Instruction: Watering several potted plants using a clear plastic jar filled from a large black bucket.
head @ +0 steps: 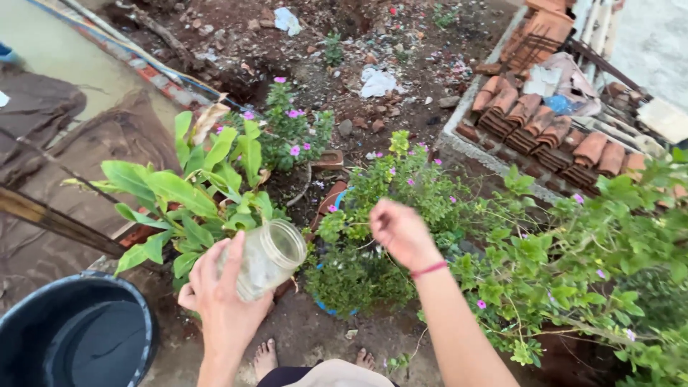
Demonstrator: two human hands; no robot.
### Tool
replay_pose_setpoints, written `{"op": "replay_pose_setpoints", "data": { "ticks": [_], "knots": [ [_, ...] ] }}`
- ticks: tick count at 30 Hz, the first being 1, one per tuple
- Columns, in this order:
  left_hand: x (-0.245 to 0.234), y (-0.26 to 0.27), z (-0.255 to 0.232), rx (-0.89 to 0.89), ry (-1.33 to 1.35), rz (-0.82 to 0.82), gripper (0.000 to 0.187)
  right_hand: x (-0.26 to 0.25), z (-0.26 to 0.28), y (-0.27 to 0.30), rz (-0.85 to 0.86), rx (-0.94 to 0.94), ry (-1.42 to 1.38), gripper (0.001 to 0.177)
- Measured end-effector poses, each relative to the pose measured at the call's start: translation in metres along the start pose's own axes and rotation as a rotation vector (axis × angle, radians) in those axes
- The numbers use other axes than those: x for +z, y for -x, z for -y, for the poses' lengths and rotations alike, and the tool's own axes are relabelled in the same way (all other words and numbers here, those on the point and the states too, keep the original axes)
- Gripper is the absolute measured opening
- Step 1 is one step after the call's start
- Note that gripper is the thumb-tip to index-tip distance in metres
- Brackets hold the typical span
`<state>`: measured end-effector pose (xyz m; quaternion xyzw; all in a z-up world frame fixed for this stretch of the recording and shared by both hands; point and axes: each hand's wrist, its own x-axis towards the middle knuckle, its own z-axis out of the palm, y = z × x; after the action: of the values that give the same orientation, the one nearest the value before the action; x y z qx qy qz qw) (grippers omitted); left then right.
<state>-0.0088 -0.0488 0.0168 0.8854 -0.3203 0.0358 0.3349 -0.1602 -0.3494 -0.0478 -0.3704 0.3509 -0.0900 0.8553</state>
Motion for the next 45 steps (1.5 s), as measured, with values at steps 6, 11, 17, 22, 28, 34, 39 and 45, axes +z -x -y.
{"op": "replay_pose_setpoints", "data": {
  "ticks": [6,11,17,22,28,34,39,45],
  "knots": [
    [0.005,0.0,-0.011,0.028,0.043,0.02,0.104,-0.015,-0.018,-0.005,0.221,-0.222,-0.137,0.021],
    [0.01,-0.003,-0.027,0.107,0.048,0.068,0.099,-0.057,-0.093,-0.037,-0.359,0.089,0.005,0.014],
    [0.027,-0.008,-0.064,0.301,-0.059,0.178,0.082,-0.056,-0.141,-0.055,0.236,-0.006,-0.544,0.021],
    [0.04,0.001,-0.087,0.517,-0.122,0.184,0.078,0.008,-0.116,-0.01,0.077,0.076,-0.595,0.038],
    [0.037,-0.012,-0.084,0.441,-0.207,0.169,0.079,-0.012,-0.095,-0.023,-0.079,0.198,-0.594,0.031],
    [0.018,-0.017,-0.057,-0.056,0.126,0.263,0.109,-0.018,-0.03,-0.029,0.101,0.01,-0.493,0.027],
    [0.023,0.0,-0.033,-0.07,0.056,0.216,0.109,-0.016,0.002,-0.031,0.024,0.15,-0.511,0.026],
    [0.025,0.005,-0.039,-0.088,0.082,0.232,0.111,-0.037,-0.029,-0.064,0.067,0.074,-0.601,0.025]
  ]
}}
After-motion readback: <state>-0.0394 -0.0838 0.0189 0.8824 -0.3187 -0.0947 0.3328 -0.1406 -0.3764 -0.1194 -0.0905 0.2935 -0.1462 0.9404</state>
